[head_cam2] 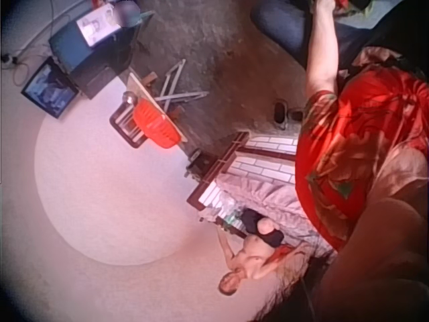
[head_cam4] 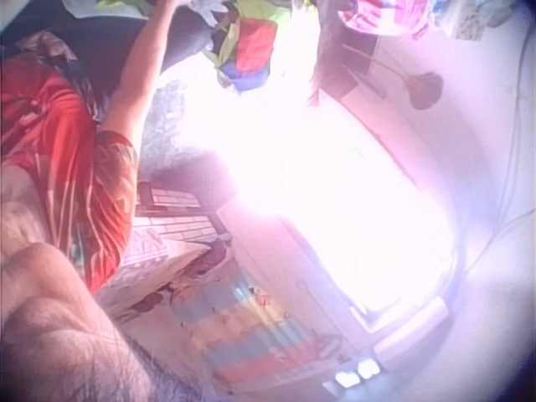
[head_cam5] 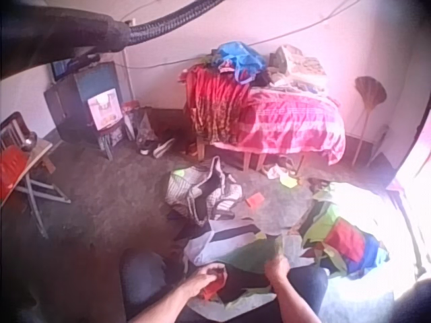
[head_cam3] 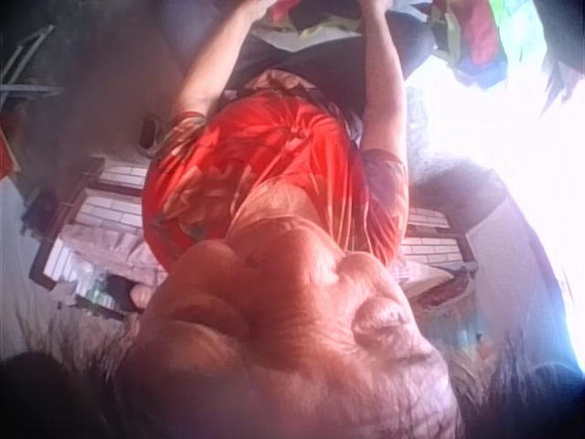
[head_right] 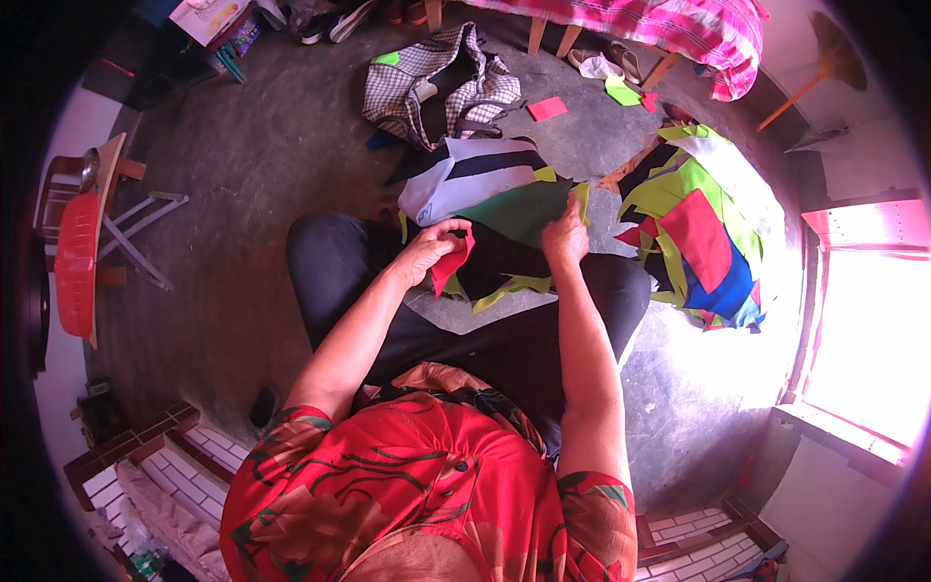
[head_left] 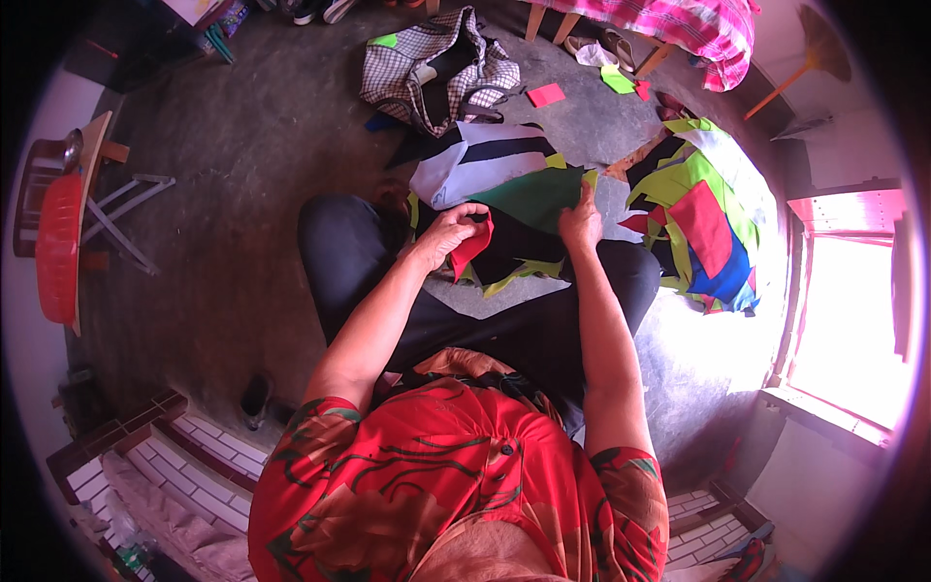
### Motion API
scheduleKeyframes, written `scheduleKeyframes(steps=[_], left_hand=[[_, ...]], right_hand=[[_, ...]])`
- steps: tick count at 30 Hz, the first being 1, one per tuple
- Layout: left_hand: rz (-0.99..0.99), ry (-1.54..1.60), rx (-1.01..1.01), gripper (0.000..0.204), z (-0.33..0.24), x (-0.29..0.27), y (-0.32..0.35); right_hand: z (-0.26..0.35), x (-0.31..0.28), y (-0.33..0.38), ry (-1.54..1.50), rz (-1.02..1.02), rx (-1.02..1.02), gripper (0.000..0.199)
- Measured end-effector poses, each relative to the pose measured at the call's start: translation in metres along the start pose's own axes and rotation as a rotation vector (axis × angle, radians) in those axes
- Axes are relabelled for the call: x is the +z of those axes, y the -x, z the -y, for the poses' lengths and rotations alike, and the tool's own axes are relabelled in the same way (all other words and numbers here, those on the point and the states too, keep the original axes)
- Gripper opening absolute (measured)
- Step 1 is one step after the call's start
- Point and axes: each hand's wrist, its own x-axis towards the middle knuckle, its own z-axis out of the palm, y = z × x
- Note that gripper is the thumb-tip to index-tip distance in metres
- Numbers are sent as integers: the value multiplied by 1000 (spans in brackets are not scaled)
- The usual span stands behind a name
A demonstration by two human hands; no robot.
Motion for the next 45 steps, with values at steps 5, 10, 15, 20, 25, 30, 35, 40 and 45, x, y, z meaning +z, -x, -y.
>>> scheduleKeyframes(steps=[5,10,15,20,25,30,35,40,45], left_hand=[[58,67,72,40,7,-7,-6],[24,142,151,44,2,-2,-7],[-50,117,211,45,5,-3,-7],[21,112,151,45,3,-2,-3],[73,146,153,46,-8,11,2],[130,93,96,46,-20,15,9],[153,-39,68,32,-7,5,0],[109,129,106,25,-9,0,-1],[33,174,197,26,-8,-2,-3]], right_hand=[[-2,6,12,265,-443,-158,62],[-10,6,3,-384,168,-474,45],[19,9,31,-681,769,-404,75],[21,20,38,-492,651,-567,67],[10,26,23,-927,753,-304,19],[10,14,16,-1491,874,-156,19],[12,9,17,-1551,942,-136,26],[15,3,19,-1536,809,-90,29],[4,16,11,-1452,688,-7,29]])
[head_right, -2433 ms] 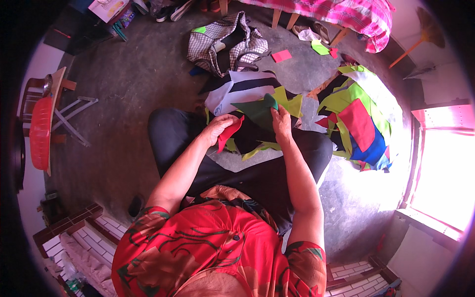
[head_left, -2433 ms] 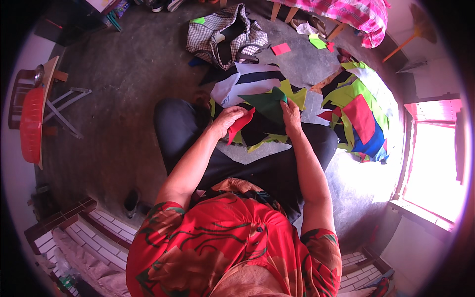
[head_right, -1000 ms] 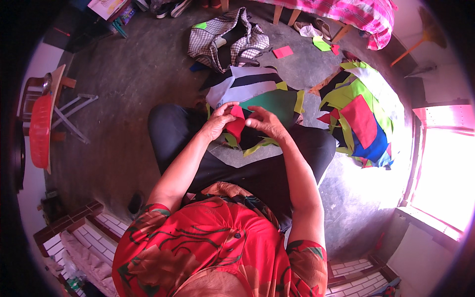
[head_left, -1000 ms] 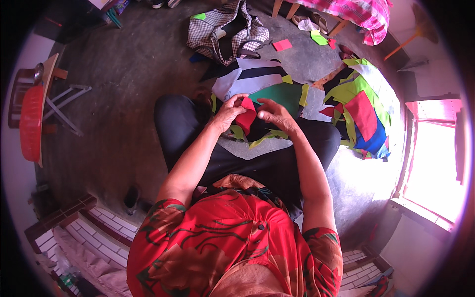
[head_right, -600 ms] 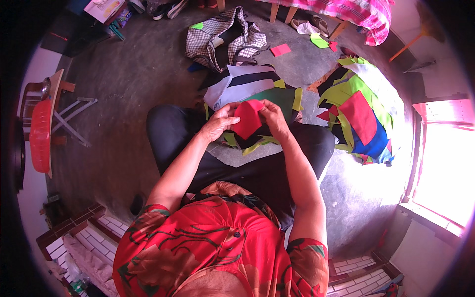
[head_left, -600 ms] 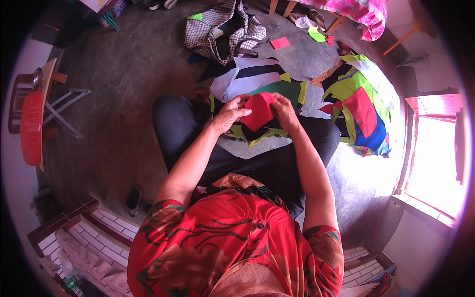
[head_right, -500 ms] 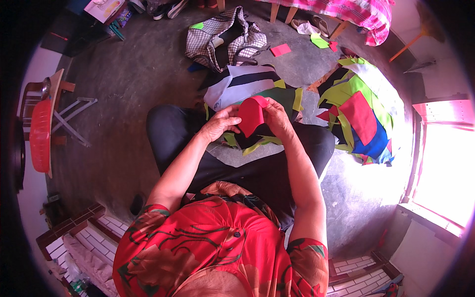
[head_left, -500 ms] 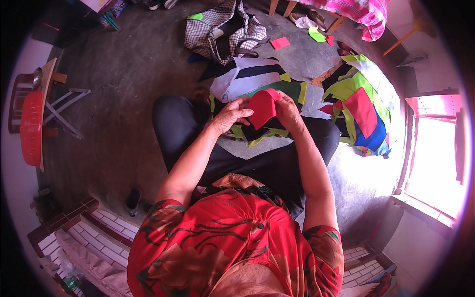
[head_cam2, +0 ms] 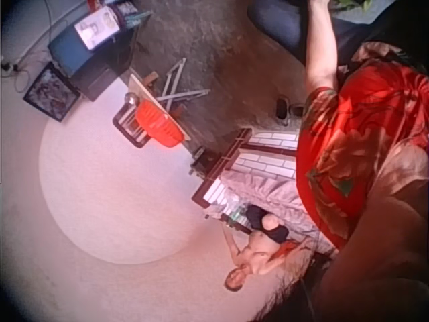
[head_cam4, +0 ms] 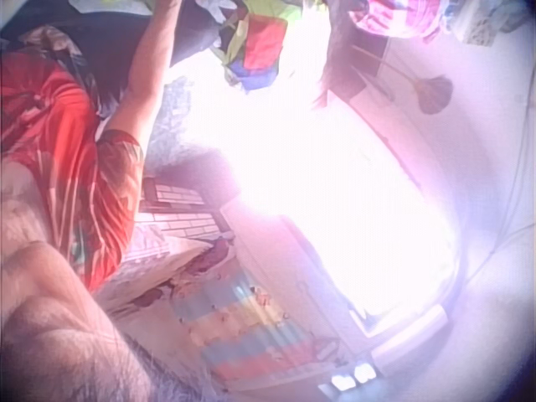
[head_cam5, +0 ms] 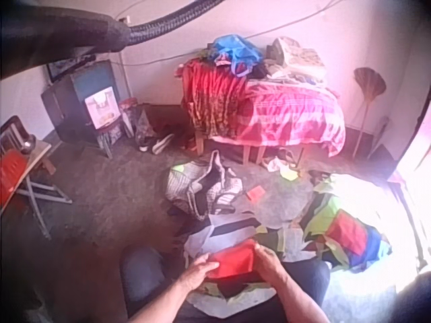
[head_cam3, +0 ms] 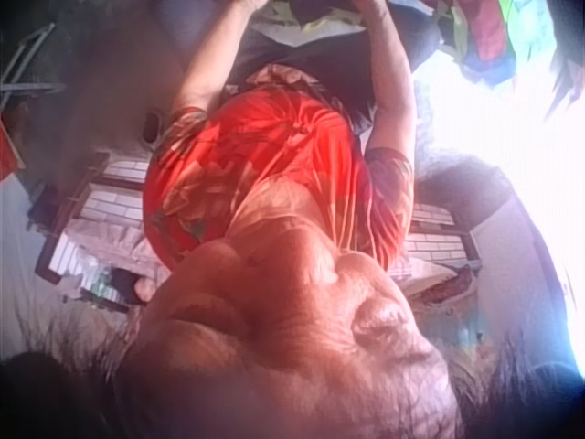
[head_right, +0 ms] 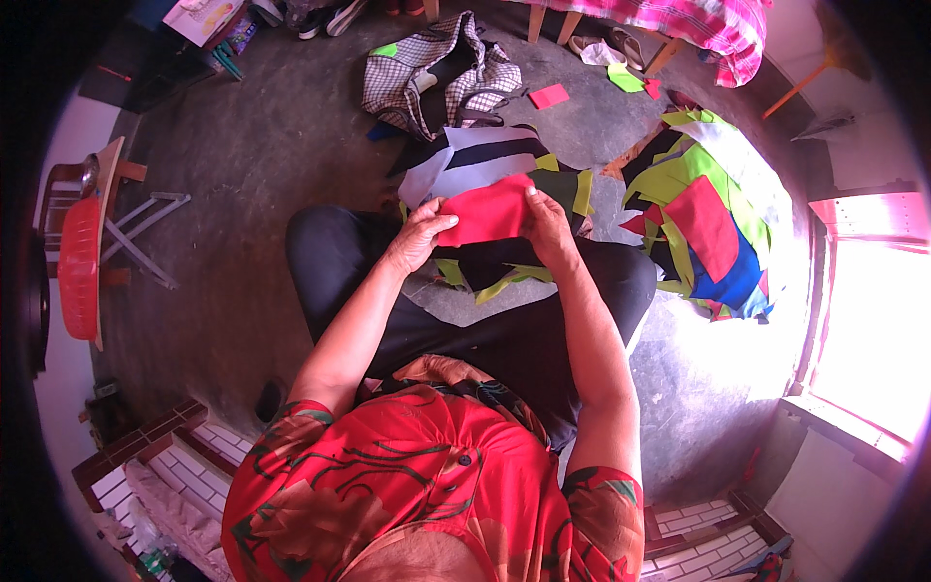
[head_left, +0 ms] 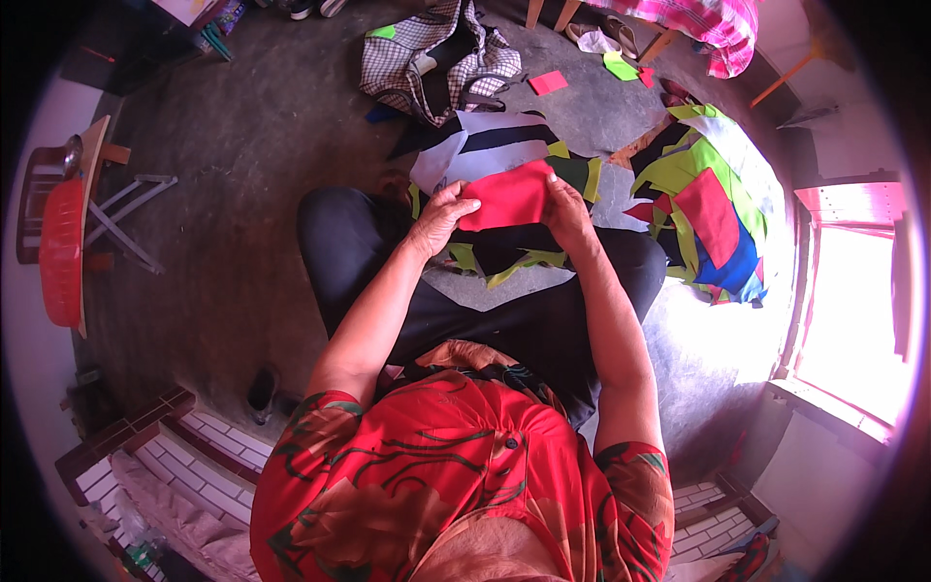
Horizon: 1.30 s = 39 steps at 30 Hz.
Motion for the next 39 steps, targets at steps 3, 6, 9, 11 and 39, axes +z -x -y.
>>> scheduleKeyframes(steps=[3,6,9,11,39], left_hand=[[-52,5,29,24,-1,5,2],[-122,-74,31,22,6,-2,-1],[-205,-149,27,22,16,-9,-5],[-240,-178,46,22,20,-10,-8],[-470,-1566,225,65,26,1,-21]], right_hand=[[-2,1,1,161,-58,31,27],[-5,2,0,294,-133,41,23],[-1,0,1,421,-90,-18,20],[3,6,3,451,-169,-83,18],[66,13,-132,648,-267,-121,22]])
